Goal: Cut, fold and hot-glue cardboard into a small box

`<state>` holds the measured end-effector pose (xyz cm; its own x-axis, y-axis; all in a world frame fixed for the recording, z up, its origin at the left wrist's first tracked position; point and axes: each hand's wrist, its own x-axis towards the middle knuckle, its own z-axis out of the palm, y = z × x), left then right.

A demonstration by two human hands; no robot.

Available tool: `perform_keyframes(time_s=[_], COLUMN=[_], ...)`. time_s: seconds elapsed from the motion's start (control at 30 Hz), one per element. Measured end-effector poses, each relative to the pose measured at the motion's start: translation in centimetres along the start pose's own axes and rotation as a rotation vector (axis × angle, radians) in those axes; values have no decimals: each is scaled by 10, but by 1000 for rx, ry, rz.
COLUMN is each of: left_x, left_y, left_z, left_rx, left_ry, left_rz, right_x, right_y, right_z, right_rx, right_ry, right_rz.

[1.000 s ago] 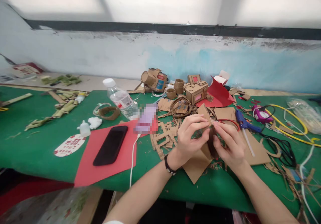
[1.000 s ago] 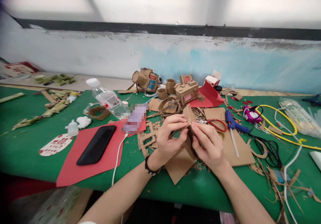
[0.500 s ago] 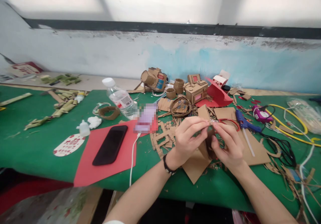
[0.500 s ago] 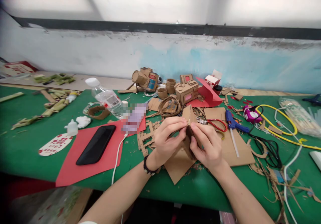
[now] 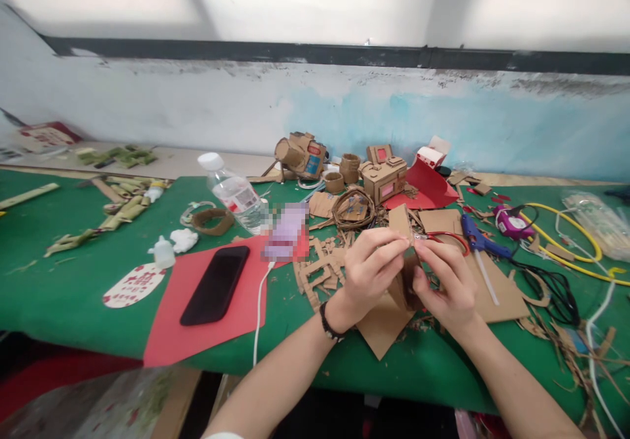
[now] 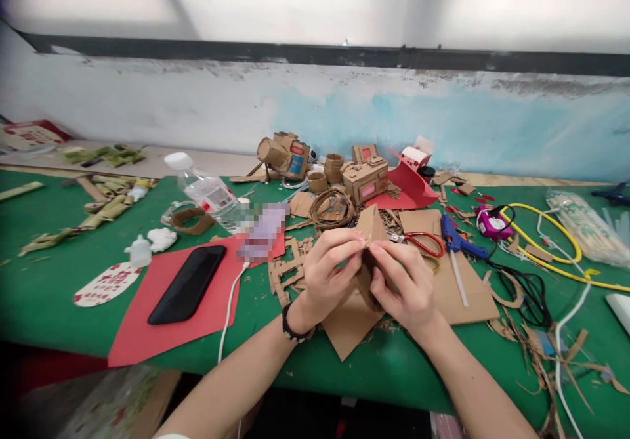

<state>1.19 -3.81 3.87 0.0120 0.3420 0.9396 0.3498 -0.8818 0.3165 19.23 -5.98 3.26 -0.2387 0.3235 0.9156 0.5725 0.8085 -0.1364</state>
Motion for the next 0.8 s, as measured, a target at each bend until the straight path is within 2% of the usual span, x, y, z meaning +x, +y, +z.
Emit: perform_keyframes(time_s=[0.2, 0.8], left_x=[2, -3], left_y=[2, -3], left_z=[1, -1], left_rx=[-25, 17], left_ry=[15, -10], left_rz=[-31, 34], right_x=[-1, -1], right_y=[0, -1], right_z=[1, 1], right_rx=[-10, -29], right_ry=[20, 6], right_rz=[10, 35])
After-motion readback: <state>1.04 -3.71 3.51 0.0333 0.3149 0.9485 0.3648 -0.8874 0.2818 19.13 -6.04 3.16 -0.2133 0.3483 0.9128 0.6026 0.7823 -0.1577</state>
